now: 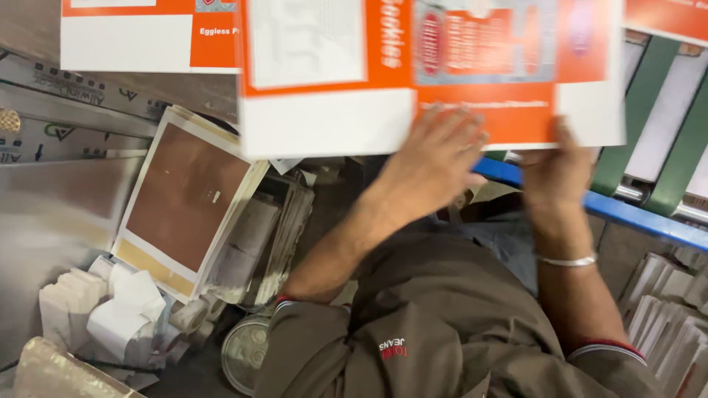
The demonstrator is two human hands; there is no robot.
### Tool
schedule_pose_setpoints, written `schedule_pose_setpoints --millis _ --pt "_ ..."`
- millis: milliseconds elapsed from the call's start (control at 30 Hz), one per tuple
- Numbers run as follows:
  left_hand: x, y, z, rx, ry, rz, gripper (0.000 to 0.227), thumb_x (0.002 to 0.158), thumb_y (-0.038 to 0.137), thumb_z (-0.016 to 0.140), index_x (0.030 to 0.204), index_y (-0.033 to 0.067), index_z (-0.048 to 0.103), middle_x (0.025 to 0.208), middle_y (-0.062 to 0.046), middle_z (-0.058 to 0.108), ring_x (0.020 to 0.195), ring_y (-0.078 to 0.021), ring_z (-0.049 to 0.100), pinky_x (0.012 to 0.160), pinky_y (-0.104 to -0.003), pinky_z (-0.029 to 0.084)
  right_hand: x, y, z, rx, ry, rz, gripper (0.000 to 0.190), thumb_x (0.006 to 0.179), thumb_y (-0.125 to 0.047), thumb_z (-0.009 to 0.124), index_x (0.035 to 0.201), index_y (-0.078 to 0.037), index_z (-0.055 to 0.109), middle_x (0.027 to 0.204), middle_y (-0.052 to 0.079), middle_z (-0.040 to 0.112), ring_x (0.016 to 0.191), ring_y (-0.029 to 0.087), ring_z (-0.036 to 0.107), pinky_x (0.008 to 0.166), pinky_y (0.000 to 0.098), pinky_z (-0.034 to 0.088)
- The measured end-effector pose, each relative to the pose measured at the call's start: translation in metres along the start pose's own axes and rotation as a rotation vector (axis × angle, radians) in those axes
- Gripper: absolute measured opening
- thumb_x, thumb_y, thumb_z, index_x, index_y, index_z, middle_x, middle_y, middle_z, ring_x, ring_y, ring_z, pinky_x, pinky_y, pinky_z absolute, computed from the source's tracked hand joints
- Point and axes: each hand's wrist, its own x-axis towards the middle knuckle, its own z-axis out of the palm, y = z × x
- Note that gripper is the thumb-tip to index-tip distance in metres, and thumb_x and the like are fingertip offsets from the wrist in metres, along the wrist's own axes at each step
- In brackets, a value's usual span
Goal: The person sits on the floor and repeatedly feeds printed paper sheets into a blue manual binding machine. They align the sheets on the machine's rollers and push them through to process the edges, then retrieve the sheets and repeat the action.
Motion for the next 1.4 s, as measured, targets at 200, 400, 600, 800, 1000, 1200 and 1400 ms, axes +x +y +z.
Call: schedule_pose_setpoints --millis 200,400,600,800,1000,1200,1400 --pt "-0.023 -0.102 -0.046 0.358 0.082 -0.352 0.096 0.082 0.057 0.079 0.145 -0.0089 0.048 0.153 -0.028 0.044 0.145 -0.0409 0.036 0.118 -0.061 0.023 0.009 -0.06 -0.122 -0.178 0.16 -0.249 0.042 0.112 0.0 0.05 0.155 0.003 0.047 0.153 0.018 0.061 0.143 0.033 0.065 0.128 0.049 0.057" --pt "-0.014 -0.154 -0.051 0.569 0.055 -0.268 0.083 0.089 0.049 0.08 0.143 -0.0092 0.054 0.145 -0.027 0.058 0.136 -0.0387 0.052 0.113 -0.047 0.041 -0.006 -0.073 -0.234 0.023 0.491 -0.227 0.038 0.112 -0.013 0.046 0.139 0.009 0.061 0.14 0.022 0.071 0.13 0.035 0.069 0.114 0.0491 0.06" --pt "-0.021 -0.165 -0.097 0.43 0.198 -0.274 0.044 0.101 0.036 0.085 0.122 0.0003 0.069 0.105 -0.013 0.072 0.084 -0.0296 0.068 0.073 -0.044 0.052 -0.05 -0.068 -0.264 -0.08 0.568 -0.28 0.037 0.111 -0.006 0.043 0.139 0.011 0.059 0.137 0.023 0.07 0.128 0.036 0.075 0.111 0.0468 0.067" --pt "-0.028 -0.15 -0.072 0.51 0.291 -0.137 0.036 0.095 0.024 0.084 0.116 -0.0005 0.067 0.109 -0.016 0.07 0.085 -0.0298 0.068 0.07 -0.04 0.054 -0.108 -0.051 -0.228 -0.263 0.568 -0.391 0.047 0.106 0.011 0.043 0.152 0.007 0.051 0.147 0.018 0.064 0.133 0.031 0.07 0.115 0.0439 0.063" --pt "-0.04 -0.142 -0.045 0.598 0.316 -0.232 0.027 0.095 0.004 0.075 0.121 0.0048 0.071 0.12 -0.01 0.071 0.108 -0.0275 0.071 0.085 -0.042 0.055 -0.1 -0.043 -0.206 -0.142 0.587 -0.357 0.043 0.107 0.01 0.046 0.149 0.003 0.047 0.145 0.016 0.06 0.13 0.028 0.067 0.113 0.0435 0.063" --pt "-0.047 -0.13 -0.055 0.526 0.249 -0.221 0.038 0.093 0.009 0.074 0.13 -0.0002 0.068 0.132 -0.017 0.069 0.124 -0.0327 0.066 0.102 -0.044 0.053 -0.035 -0.05 -0.2 -0.104 0.626 -0.385 0.039 0.103 0.001 0.049 0.141 0.002 0.046 0.138 0.018 0.064 0.125 0.03 0.071 0.103 0.043 0.067" --pt "-0.053 -0.134 -0.053 0.52 0.264 -0.261 0.046 0.079 0.002 0.076 0.125 0.006 0.072 0.129 -0.01 0.072 0.121 -0.0262 0.069 0.098 -0.04 0.055 0.01 -0.045 -0.209 0.004 0.597 -0.294 0.033 0.103 -0.003 0.053 0.136 0.003 0.052 0.126 0.016 0.068 0.114 0.03 0.077 0.094 0.0453 0.07"
